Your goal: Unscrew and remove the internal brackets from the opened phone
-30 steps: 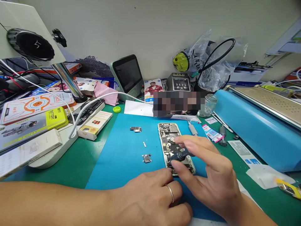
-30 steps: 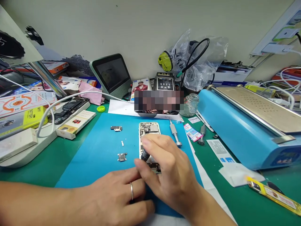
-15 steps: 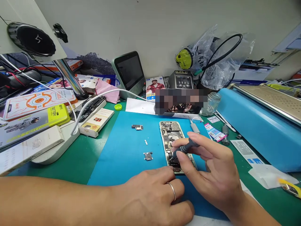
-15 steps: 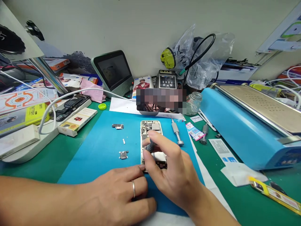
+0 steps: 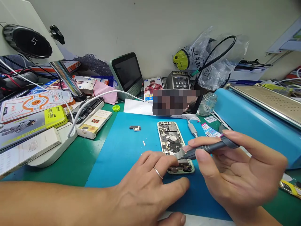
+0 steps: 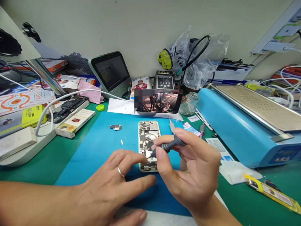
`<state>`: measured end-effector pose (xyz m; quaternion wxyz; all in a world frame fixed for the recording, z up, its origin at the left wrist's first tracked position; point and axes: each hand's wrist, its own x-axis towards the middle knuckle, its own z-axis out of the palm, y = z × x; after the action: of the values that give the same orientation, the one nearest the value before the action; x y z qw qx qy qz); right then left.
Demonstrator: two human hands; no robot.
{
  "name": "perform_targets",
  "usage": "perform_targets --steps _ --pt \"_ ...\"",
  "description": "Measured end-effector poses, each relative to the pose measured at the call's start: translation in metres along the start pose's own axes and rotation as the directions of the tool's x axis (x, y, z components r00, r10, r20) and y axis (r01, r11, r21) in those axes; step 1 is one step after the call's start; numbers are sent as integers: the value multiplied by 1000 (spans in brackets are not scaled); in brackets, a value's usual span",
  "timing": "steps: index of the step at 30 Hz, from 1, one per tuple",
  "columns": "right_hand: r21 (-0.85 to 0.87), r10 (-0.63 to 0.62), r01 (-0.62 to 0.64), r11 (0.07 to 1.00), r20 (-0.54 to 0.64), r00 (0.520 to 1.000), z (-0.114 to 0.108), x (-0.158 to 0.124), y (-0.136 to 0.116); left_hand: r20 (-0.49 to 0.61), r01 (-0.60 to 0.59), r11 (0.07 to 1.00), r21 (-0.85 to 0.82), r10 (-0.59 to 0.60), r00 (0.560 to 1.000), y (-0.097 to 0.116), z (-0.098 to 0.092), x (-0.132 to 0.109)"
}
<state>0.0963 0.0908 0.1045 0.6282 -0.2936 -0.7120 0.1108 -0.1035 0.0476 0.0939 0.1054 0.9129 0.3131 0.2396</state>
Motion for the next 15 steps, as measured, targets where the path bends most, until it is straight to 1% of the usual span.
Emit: perform_targets --steps 4,10,15 --pt "-8 26 -27 1000 -30 999 -3 2 -3 31 44 998 41 -45 998 -1 2 -1" --pt "-6 13 -13 1000 32 999 -3 4 -3 104 94 995 36 -97 990 1 4 -3" --pt "-7 9 -9 1000 25 1000 -2 4 -3 160 102 992 73 -113 981 3 -1 0"
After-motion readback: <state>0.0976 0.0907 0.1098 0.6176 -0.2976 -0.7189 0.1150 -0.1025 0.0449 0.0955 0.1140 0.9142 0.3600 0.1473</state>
